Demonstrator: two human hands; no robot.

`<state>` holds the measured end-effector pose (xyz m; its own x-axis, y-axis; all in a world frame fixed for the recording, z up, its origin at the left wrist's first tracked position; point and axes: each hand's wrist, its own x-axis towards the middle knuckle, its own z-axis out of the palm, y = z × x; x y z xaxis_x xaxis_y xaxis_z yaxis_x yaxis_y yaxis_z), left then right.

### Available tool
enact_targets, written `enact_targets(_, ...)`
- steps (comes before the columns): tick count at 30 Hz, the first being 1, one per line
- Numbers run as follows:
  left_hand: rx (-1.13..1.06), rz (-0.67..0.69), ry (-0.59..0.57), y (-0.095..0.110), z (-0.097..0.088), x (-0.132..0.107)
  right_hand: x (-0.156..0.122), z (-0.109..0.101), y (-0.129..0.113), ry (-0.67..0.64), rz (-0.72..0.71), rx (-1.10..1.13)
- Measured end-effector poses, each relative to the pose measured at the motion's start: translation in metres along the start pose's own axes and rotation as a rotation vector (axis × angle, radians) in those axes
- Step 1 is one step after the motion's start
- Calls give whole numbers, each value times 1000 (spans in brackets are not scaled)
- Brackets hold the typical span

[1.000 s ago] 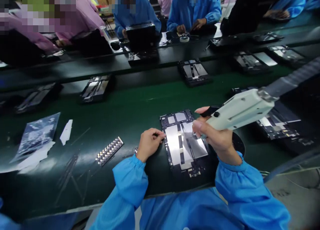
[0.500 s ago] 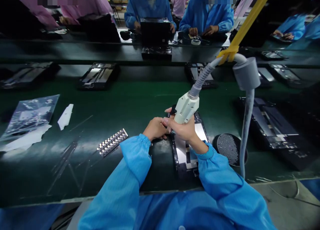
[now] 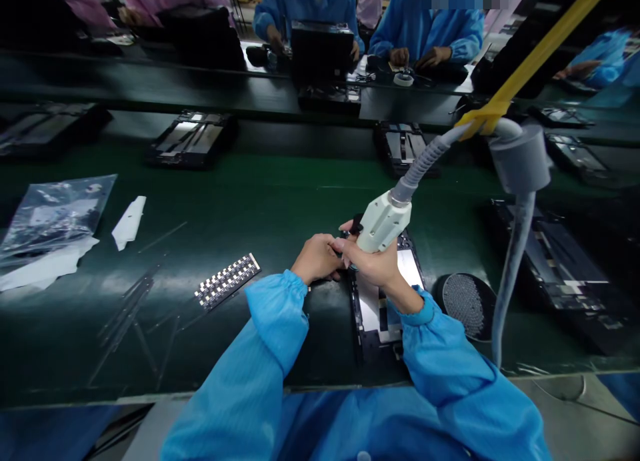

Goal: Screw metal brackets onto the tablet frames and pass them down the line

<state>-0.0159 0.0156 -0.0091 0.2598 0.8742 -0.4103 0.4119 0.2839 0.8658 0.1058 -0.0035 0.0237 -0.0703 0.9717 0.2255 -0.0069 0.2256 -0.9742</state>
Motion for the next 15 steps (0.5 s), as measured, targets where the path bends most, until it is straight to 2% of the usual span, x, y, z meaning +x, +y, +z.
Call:
enact_targets(2, -2, 24, -24, 1, -6, -5, -3, 1, -2, -5, -26, -9)
enact_targets(5, -12, 53, -4, -3, -28, -28, -5, 2, -3, -9, -50, -29)
enact_targets(7, 63, 58, 89, -9, -46, -51, -6, 2, -1, -7, -41, -37)
enact_targets(10, 344, 63, 260, -23, -63, -87, -7, 4, 3, 8, -25, -41)
enact_targets(12, 501, 90, 360, -34, -64, -102, -8, 6, 2, 46, -28, -41)
enact_targets(15, 595, 127, 463, -55, -58, -106, -9, 2, -9, 76, -55, -35)
